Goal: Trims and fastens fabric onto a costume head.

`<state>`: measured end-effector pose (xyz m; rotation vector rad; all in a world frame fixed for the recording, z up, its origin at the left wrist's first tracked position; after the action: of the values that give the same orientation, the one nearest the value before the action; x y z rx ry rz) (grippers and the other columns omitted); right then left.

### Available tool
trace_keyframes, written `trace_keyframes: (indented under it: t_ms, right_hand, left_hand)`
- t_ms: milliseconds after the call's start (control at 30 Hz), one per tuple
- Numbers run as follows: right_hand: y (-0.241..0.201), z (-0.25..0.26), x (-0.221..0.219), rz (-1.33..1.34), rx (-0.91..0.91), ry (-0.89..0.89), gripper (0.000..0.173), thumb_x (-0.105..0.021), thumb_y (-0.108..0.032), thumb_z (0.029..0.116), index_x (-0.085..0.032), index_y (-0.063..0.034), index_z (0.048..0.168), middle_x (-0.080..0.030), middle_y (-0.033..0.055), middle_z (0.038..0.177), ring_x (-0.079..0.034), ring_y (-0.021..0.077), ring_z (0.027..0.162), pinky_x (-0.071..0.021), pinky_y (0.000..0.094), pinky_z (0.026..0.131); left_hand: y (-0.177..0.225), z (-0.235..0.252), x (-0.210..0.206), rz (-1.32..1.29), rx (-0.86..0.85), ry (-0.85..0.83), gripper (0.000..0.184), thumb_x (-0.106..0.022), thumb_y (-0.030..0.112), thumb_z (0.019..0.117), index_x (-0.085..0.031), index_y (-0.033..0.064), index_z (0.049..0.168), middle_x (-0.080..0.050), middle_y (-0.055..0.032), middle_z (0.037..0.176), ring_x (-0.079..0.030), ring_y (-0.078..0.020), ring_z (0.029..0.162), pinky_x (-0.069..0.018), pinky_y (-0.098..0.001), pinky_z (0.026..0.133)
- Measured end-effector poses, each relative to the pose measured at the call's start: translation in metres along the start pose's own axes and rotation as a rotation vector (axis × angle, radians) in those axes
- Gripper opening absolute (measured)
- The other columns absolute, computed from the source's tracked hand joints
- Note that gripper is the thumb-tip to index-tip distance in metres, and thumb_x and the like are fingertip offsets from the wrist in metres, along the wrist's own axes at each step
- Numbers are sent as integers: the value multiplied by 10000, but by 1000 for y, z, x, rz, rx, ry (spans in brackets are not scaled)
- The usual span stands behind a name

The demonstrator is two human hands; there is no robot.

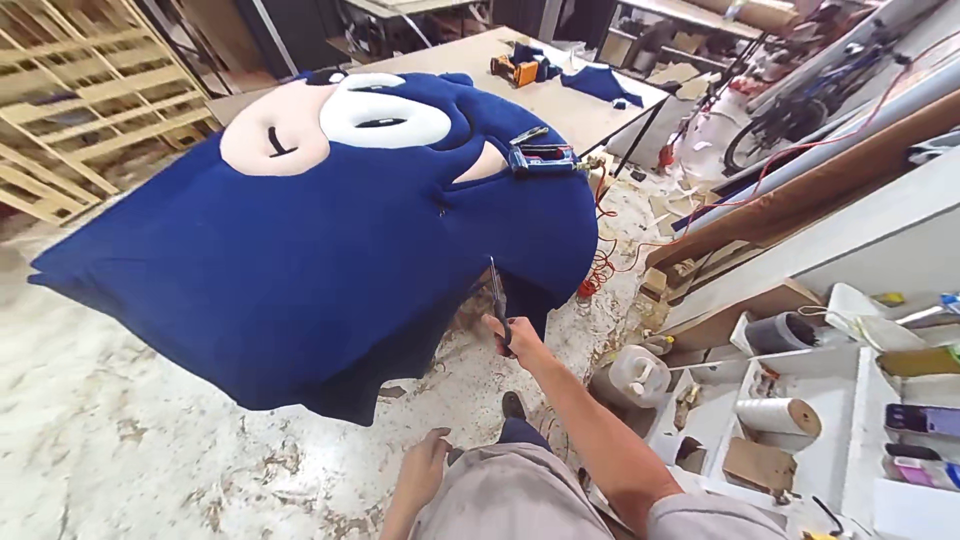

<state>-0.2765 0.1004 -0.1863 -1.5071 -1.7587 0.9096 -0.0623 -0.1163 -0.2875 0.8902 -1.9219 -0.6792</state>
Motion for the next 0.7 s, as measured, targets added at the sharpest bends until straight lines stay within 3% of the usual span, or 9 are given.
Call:
trace_keyframes:
  t_ms: [367,533,700]
  right_hand:
    - [-26,22,13,-43,-49,-44,463,-710,-514,927,-640,-65,841,-604,9,591,-542,89,437,-428,232,398]
    - [-18,29,17,-79,-34,-67,445,-741,-501,907,-644,-75,826,-623,4,606,-564,88,467,-446,238,438]
    - [-33,37,19,-30,-1,-64,449,-696,-518,932,-644,-79,851,-599,-2,601,-552,98,462,-467,256,435]
  left_hand:
    - [-19,-2,-30,208,111,-209,419,-407,272,1070,-599,133,1416,-743,-106,1174,-710,-307,1098,-527,-598,986]
    - [-19,3,-27,224,74,-228,421,-403,251,1073,-594,92,1413,-741,-127,1176,-712,-320,1092,-529,-594,988]
    - [-36,16,-31,259,179,-301,442,-396,311,1076,-569,141,1446,-722,-145,1214,-690,-346,1135,-514,-617,999]
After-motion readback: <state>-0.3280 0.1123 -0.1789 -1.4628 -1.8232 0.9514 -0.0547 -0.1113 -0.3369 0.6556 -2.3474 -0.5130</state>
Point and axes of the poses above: each hand's wrist, its own z-axis towards the middle knuckle, its own x-axis out of the back of the hand, y = z × x, the point moved 8 cm from there along z, towards the middle knuckle
